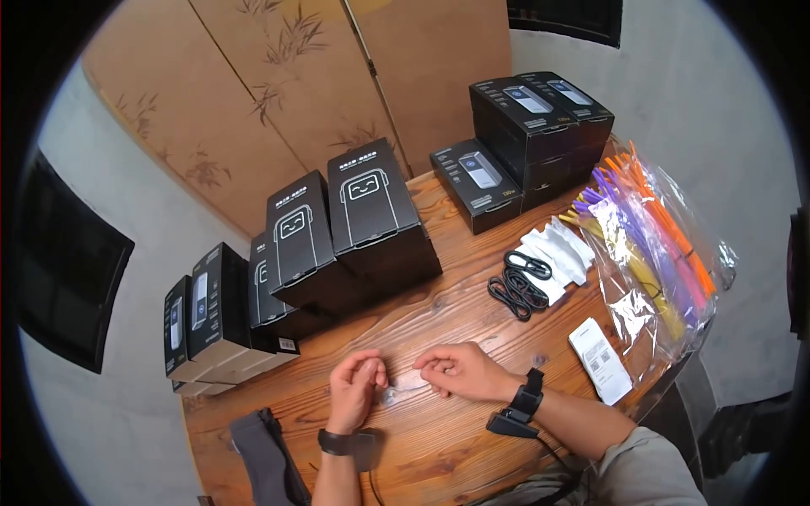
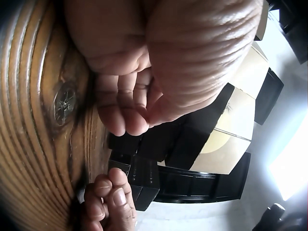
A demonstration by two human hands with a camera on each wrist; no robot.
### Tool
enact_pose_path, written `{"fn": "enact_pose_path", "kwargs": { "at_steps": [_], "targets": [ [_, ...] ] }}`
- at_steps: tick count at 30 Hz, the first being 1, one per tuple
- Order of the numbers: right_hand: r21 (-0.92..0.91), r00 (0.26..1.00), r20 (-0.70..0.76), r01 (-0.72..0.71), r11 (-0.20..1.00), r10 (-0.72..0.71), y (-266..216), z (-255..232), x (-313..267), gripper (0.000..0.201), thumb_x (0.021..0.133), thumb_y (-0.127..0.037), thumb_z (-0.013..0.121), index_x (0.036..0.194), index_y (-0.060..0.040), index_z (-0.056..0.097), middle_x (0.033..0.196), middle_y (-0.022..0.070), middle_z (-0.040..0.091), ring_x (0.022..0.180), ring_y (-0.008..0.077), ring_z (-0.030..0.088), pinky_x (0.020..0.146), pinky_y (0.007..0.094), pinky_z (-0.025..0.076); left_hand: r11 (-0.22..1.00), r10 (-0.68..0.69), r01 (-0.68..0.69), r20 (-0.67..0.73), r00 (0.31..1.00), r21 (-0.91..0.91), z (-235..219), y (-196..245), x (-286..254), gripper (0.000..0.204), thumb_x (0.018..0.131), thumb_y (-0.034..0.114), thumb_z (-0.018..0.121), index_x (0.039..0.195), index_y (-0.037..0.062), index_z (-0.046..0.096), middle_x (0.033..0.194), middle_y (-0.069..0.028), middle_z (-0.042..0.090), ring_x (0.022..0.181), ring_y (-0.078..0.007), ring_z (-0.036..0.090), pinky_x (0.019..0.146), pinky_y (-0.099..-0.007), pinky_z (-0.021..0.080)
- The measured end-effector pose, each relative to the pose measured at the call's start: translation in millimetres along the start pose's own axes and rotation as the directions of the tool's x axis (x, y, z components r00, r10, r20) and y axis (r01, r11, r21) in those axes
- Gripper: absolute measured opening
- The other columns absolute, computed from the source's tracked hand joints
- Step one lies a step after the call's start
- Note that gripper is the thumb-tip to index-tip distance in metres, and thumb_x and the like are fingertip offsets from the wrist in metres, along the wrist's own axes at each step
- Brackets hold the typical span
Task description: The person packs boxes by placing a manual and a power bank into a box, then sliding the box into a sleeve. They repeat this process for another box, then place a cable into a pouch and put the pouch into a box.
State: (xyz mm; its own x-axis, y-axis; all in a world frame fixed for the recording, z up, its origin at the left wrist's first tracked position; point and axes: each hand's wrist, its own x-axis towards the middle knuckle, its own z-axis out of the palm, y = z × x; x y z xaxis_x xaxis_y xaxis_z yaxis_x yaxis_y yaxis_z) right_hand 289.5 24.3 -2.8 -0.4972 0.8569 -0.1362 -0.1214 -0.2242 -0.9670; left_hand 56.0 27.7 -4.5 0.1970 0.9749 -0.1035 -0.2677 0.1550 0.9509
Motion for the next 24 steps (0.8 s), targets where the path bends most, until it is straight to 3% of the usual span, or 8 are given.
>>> {"fn": "enact_pose_path", "kwargs": {
  "at_steps": [24],
  "targets": [
    [-0.026, 0.999, 0.026, 0.048, 0.999, -0.047, 7.7, -0.2, 1.4, 0.023, 0.095, -0.008, 0.059, 0.113, 0.0057, 0.06, 0.085, 0.0058, 0.064, 0.072, 0.0085, 0.061, 0.06, 0.0209, 0.051, 0.997, 0.078, -0.078, 0.067, 0.995, -0.002, 0.1, -4.7, 3.9, 0.017, 0.097, 0.009, 0.057, 0.11, -0.0015, 0.061, 0.087, -0.0066, 0.062, 0.073, -0.011, 0.058, 0.067, -0.0246, 0.05]
  ]
}}
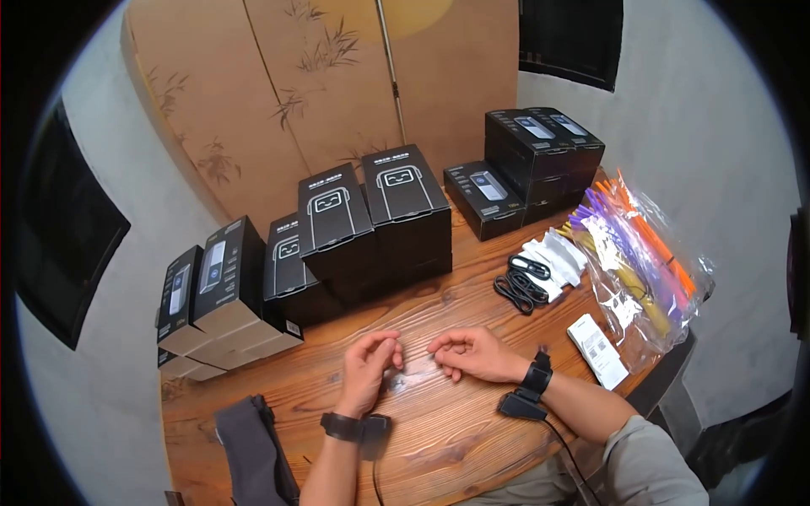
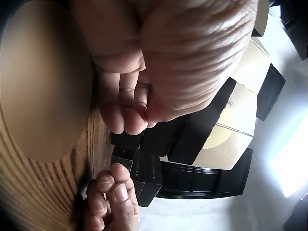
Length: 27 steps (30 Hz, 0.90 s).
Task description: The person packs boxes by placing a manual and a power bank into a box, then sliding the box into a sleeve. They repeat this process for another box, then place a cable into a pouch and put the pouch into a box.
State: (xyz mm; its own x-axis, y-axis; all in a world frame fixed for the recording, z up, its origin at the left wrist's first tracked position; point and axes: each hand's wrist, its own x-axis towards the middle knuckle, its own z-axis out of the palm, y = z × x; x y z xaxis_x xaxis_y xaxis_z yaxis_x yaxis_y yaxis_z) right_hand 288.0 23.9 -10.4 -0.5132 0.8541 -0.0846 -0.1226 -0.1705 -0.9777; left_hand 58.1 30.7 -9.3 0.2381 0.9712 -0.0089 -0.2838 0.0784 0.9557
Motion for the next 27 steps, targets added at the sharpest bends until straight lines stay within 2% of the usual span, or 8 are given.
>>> {"fn": "enact_pose_path", "kwargs": {
  "at_steps": [5, 17, 20, 27],
  "targets": [
    [0.02, 1.0, 0.007, -0.006, 1.0, 0.006, -0.5, -0.7, -0.5, 0.023, 0.096, -0.008, 0.059, 0.114, 0.0057, 0.059, 0.085, 0.0059, 0.064, 0.072, 0.0087, 0.061, 0.061, 0.0208, 0.051, 1.0, -0.004, 0.004, 0.03, 1.0, 0.014, -0.8, 0.9, 1.4, 0.02, 0.097, 0.01, 0.057, 0.112, -0.0029, 0.06, 0.089, -0.0056, 0.062, 0.075, -0.01, 0.058, 0.07, -0.0242, 0.051],
    [-0.011, 1.0, -0.012, -0.002, 1.0, 0.002, 2.7, -2.0, -0.6, 0.024, 0.095, -0.01, 0.059, 0.114, 0.006, 0.06, 0.084, 0.0066, 0.065, 0.071, 0.0089, 0.062, 0.062, 0.0215, 0.052, 0.999, -0.004, 0.004, 0.015, 1.0, 0.039, 2.9, 2.9, 0.6, 0.016, 0.097, 0.009, 0.056, 0.109, -0.0017, 0.061, 0.087, -0.0063, 0.061, 0.073, -0.0109, 0.058, 0.068, -0.0242, 0.05],
    [-0.057, 0.999, 0.025, -0.047, 0.997, 0.048, 2.7, -5.9, 0.1, 0.023, 0.096, -0.008, 0.059, 0.115, 0.005, 0.059, 0.09, 0.0057, 0.064, 0.075, 0.0083, 0.062, 0.063, 0.0204, 0.053, 0.999, 0.0, 0.0, 0.007, 1.0, 0.035, 1.3, 0.4, 0.1, 0.016, 0.097, 0.009, 0.056, 0.109, -0.0016, 0.061, 0.088, -0.0064, 0.061, 0.073, -0.0109, 0.058, 0.069, -0.0243, 0.05],
    [-0.025, 1.0, 0.013, 0.016, 1.0, -0.015, 5.7, -5.1, -0.9, 0.025, 0.096, -0.01, 0.059, 0.116, 0.0055, 0.059, 0.085, 0.0053, 0.064, 0.071, 0.0084, 0.062, 0.062, 0.0214, 0.053, 0.999, 0.002, 0.0, -0.044, 0.999, 0.045, -7.7, 1.2, -25.1, 0.016, 0.097, 0.009, 0.057, 0.109, -0.0015, 0.061, 0.087, -0.0063, 0.061, 0.074, -0.0118, 0.058, 0.069, -0.0259, 0.051]
  ]
}}
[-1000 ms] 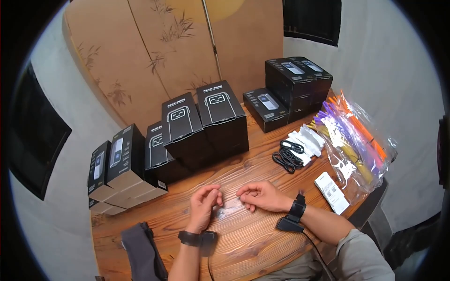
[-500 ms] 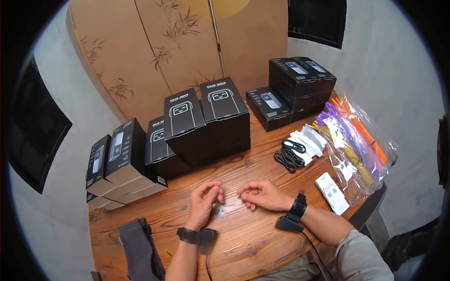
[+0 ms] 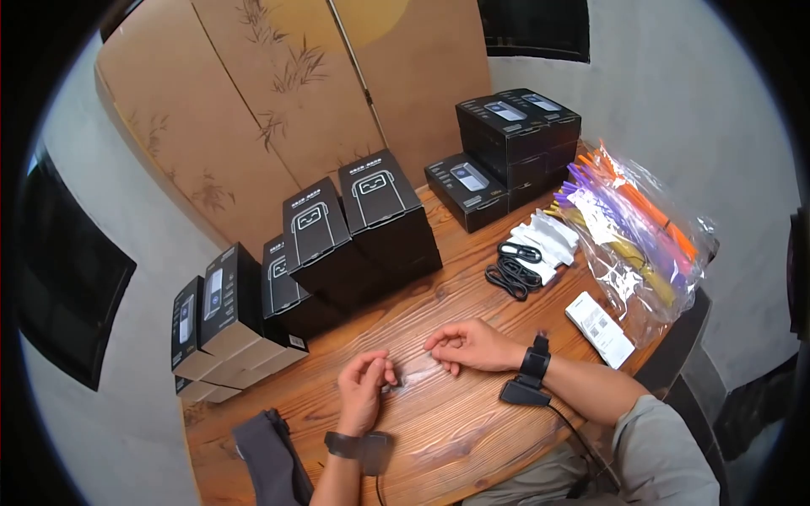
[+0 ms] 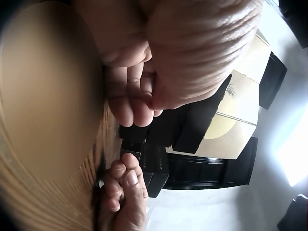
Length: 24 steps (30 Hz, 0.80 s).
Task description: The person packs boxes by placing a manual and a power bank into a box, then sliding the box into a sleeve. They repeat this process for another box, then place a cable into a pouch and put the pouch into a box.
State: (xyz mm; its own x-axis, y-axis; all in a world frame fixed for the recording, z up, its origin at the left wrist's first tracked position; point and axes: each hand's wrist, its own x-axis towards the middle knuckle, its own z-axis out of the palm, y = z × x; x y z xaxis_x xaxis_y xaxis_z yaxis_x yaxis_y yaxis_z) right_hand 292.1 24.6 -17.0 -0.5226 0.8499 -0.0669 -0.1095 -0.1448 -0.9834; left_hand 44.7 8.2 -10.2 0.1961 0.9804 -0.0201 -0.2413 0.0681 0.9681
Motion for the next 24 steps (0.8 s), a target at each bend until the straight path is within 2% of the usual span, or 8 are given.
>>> {"fn": "enact_pose_path", "kwargs": {
  "at_steps": [5, 11, 17, 18, 19, 21, 23, 24],
  "targets": [
    [-0.042, 1.0, -0.012, 0.0, 0.999, -0.001, 1.0, 0.9, 1.4, 0.027, 0.096, -0.012, 0.06, 0.116, 0.0059, 0.059, 0.08, 0.0058, 0.064, 0.068, 0.0096, 0.062, 0.062, 0.0226, 0.053, 0.998, 0.011, -0.009, 0.027, 1.0, -0.057, -0.7, 0.2, 0.8, 0.016, 0.097, 0.008, 0.057, 0.109, -0.002, 0.061, 0.088, -0.0066, 0.062, 0.073, -0.0119, 0.058, 0.068, -0.0258, 0.051],
    [0.046, 0.997, -0.069, -0.035, 0.998, 0.038, -3.7, 2.9, 0.1, 0.026, 0.096, -0.011, 0.06, 0.116, 0.0046, 0.059, 0.09, 0.0051, 0.066, 0.074, 0.0086, 0.062, 0.063, 0.0212, 0.053, 0.999, 0.031, -0.029, 0.072, 0.997, -0.031, -1.0, 0.1, 0.4, 0.016, 0.097, 0.008, 0.058, 0.108, -0.0023, 0.062, 0.088, -0.0068, 0.063, 0.073, -0.0113, 0.059, 0.069, -0.0244, 0.05],
    [-0.45, 0.99, -0.09, -0.138, 0.882, 0.109, -59.5, 8.4, -27.5, 0.022, 0.095, -0.015, 0.062, 0.111, 0.0003, 0.065, 0.088, 0.0047, 0.068, 0.078, 0.0082, 0.064, 0.069, 0.0218, 0.053, 0.999, 0.025, -0.027, 0.109, 0.994, 0.017, -1.0, -1.7, -1.5, 0.019, 0.097, 0.009, 0.057, 0.111, -0.0032, 0.062, 0.086, -0.0051, 0.062, 0.075, -0.0101, 0.058, 0.07, -0.0227, 0.049],
    [-0.501, 0.982, -0.174, -0.156, 0.851, 0.078, -71.8, 5.5, -30.8, 0.019, 0.093, -0.014, 0.063, 0.106, -0.0004, 0.067, 0.086, 0.0046, 0.069, 0.081, 0.0086, 0.065, 0.073, 0.0232, 0.053, 0.999, 0.024, -0.027, 0.109, 0.994, 0.025, -1.3, -1.0, -1.7, 0.019, 0.098, 0.009, 0.057, 0.111, -0.0032, 0.062, 0.086, -0.0051, 0.062, 0.075, -0.0099, 0.058, 0.07, -0.0225, 0.049],
    [-0.689, 0.978, -0.16, -0.016, 0.725, -0.131, -71.6, -9.8, -27.2, 0.019, 0.091, -0.014, 0.064, 0.104, 0.0002, 0.067, 0.088, 0.0057, 0.07, 0.08, 0.0103, 0.065, 0.073, 0.0254, 0.053, 0.999, 0.022, -0.026, 0.11, 0.994, 0.033, -1.7, -0.9, -1.5, 0.019, 0.098, 0.009, 0.057, 0.111, -0.0033, 0.062, 0.086, -0.005, 0.062, 0.075, -0.0097, 0.058, 0.07, -0.0223, 0.049],
    [-0.809, 0.925, -0.175, 0.06, 0.585, -0.336, -79.2, -43.3, -21.4, 0.022, 0.089, -0.015, 0.065, 0.106, -0.0016, 0.067, 0.092, 0.0082, 0.07, 0.078, 0.0124, 0.065, 0.071, 0.0261, 0.052, 1.0, 0.02, -0.022, 0.115, 0.993, 0.02, -3.1, -1.9, -0.5, 0.019, 0.098, 0.009, 0.057, 0.111, -0.0033, 0.062, 0.086, -0.005, 0.062, 0.075, -0.0095, 0.059, 0.07, -0.0223, 0.049],
    [-0.757, 0.886, -0.394, -0.16, 0.634, -0.247, -101.6, -63.8, -13.6, 0.025, 0.087, -0.013, 0.064, 0.107, 0.0031, 0.065, 0.094, 0.0098, 0.069, 0.086, 0.0155, 0.066, 0.075, 0.0293, 0.055, 1.0, 0.017, -0.019, 0.128, 0.992, 0.012, -3.2, -2.7, 1.0, 0.019, 0.097, 0.009, 0.057, 0.111, -0.0034, 0.062, 0.087, -0.005, 0.063, 0.075, -0.0093, 0.059, 0.069, -0.0223, 0.05],
    [-0.594, 0.848, -0.472, -0.105, 0.798, -0.24, -96.7, -87.2, -4.8, 0.028, 0.088, -0.011, 0.064, 0.111, 0.0047, 0.063, 0.098, 0.0109, 0.067, 0.087, 0.0165, 0.066, 0.073, 0.0292, 0.057, 1.0, 0.019, -0.02, 0.131, 0.991, 0.009, -3.0, -2.3, 1.2, 0.019, 0.097, 0.009, 0.057, 0.111, -0.0034, 0.062, 0.087, -0.0051, 0.063, 0.075, -0.0093, 0.059, 0.069, -0.0223, 0.05]
  ]
}}
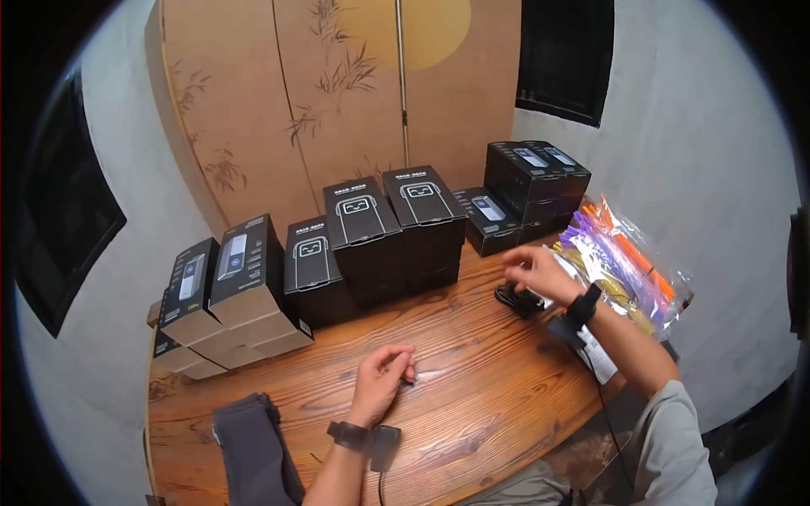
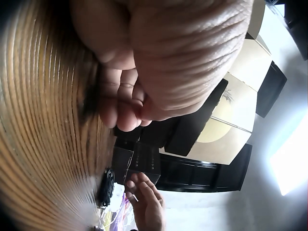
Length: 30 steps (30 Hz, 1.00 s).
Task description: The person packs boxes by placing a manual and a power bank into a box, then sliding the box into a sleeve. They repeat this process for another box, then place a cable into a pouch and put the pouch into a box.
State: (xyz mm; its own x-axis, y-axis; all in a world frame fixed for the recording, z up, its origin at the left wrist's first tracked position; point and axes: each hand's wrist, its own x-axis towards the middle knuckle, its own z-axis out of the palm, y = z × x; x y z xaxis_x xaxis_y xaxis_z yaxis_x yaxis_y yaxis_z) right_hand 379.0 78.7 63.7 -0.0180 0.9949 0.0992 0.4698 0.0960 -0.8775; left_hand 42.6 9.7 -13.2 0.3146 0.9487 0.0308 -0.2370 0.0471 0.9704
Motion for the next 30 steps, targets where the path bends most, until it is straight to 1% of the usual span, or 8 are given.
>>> {"fn": "enact_pose_path", "kwargs": {
  "at_steps": [3, 4, 13, 19, 22, 25, 26, 30],
  "targets": [
    [0.42, 0.972, -0.023, -0.201, 0.885, 0.232, 12.8, -25.0, 40.2, 0.034, 0.088, -0.005, 0.063, 0.117, 0.01, 0.053, 0.097, 0.015, 0.063, 0.086, 0.02, 0.067, 0.072, 0.029, 0.059, 1.0, 0.006, -0.006, 0.007, 1.0, -0.013, -0.8, -1.3, 0.9, 0.018, 0.097, 0.008, 0.057, 0.11, -0.0036, 0.062, 0.087, -0.0052, 0.063, 0.074, -0.0092, 0.059, 0.069, -0.0223, 0.05],
    [0.441, 0.969, -0.07, -0.184, 0.878, 0.238, 22.2, -28.1, 52.6, 0.034, 0.088, -0.004, 0.063, 0.117, 0.01, 0.051, 0.098, 0.0152, 0.063, 0.084, 0.0202, 0.067, 0.071, 0.0286, 0.06, 1.0, 0.007, -0.007, 0.008, 1.0, -0.018, -1.7, -2.1, 0.7, 0.018, 0.097, 0.008, 0.057, 0.11, -0.0036, 0.063, 0.087, -0.0052, 0.063, 0.074, -0.0092, 0.059, 0.068, -0.0223, 0.05],
    [0.433, 0.923, -0.211, -0.207, 0.877, 0.322, 42.7, -8.1, 95.1, 0.038, 0.087, -0.005, 0.063, 0.12, 0.0068, 0.049, 0.098, 0.0144, 0.061, 0.082, 0.0198, 0.067, 0.067, 0.0277, 0.06, 1.0, 0.0, 0.0, -0.002, 1.0, -0.016, -0.2, -0.6, 0.5, 0.017, 0.097, 0.008, 0.057, 0.108, -0.0025, 0.064, 0.084, -0.0052, 0.064, 0.073, -0.0094, 0.059, 0.068, -0.0232, 0.05],
    [0.396, 0.956, -0.116, -0.204, 0.895, 0.269, 18.6, 0.2, 93.0, 0.03, 0.086, -0.011, 0.065, 0.112, 0.0038, 0.058, 0.101, 0.0119, 0.063, 0.084, 0.0171, 0.067, 0.064, 0.03, 0.06, 1.0, 0.003, -0.002, 0.016, 1.0, -0.021, -2.7, -3.9, 1.6, 0.018, 0.097, 0.008, 0.058, 0.109, -0.0038, 0.063, 0.086, -0.0053, 0.063, 0.073, -0.0091, 0.059, 0.067, -0.0227, 0.05],
    [-0.135, 0.953, -0.287, -0.145, 0.98, 0.101, 16.3, -2.9, 102.7, 0.033, 0.082, -0.019, 0.07, 0.107, 0.0016, 0.063, 0.106, 0.0158, 0.065, 0.092, 0.0229, 0.066, 0.073, 0.0374, 0.057, 1.0, 0.003, -0.003, 0.016, 1.0, -0.003, -1.8, -1.3, 0.9, 0.018, 0.097, 0.008, 0.057, 0.108, -0.0039, 0.063, 0.086, -0.0055, 0.063, 0.073, -0.009, 0.06, 0.067, -0.0225, 0.051],
    [-0.635, 0.893, -0.313, 0.056, 0.77, -0.323, 28.3, 2.1, 108.8, 0.04, 0.078, -0.026, 0.072, 0.107, 0.0004, 0.065, 0.111, 0.0211, 0.064, 0.103, 0.031, 0.063, 0.087, 0.0431, 0.052, 1.0, 0.0, 0.0, 0.018, 1.0, -0.01, -2.2, -1.9, 1.1, 0.018, 0.097, 0.008, 0.057, 0.108, -0.004, 0.063, 0.086, -0.0055, 0.063, 0.073, -0.0088, 0.06, 0.067, -0.0224, 0.051],
    [-0.643, 0.898, -0.291, 0.072, 0.762, -0.331, 33.4, 4.3, 110.3, 0.048, 0.079, -0.035, 0.071, 0.11, 0.0007, 0.064, 0.114, 0.0236, 0.062, 0.11, 0.0386, 0.058, 0.096, 0.0461, 0.046, 1.0, -0.002, 0.003, 0.016, 1.0, -0.014, -2.1, -2.2, 1.3, 0.018, 0.097, 0.008, 0.057, 0.109, -0.004, 0.063, 0.086, -0.0055, 0.063, 0.073, -0.0088, 0.06, 0.067, -0.0224, 0.051],
    [-0.691, 0.931, -0.316, -0.093, 0.717, -0.184, 23.8, 17.2, 111.6, 0.061, 0.079, -0.047, 0.07, 0.113, 0.0022, 0.061, 0.116, 0.025, 0.061, 0.11, 0.0398, 0.057, 0.093, 0.047, 0.048, 0.999, -0.011, 0.012, 0.016, 1.0, -0.032, -2.2, -2.4, 2.1, 0.018, 0.097, 0.008, 0.058, 0.108, -0.004, 0.063, 0.086, -0.0053, 0.063, 0.072, -0.0086, 0.06, 0.067, -0.0223, 0.051]
  ]
}}
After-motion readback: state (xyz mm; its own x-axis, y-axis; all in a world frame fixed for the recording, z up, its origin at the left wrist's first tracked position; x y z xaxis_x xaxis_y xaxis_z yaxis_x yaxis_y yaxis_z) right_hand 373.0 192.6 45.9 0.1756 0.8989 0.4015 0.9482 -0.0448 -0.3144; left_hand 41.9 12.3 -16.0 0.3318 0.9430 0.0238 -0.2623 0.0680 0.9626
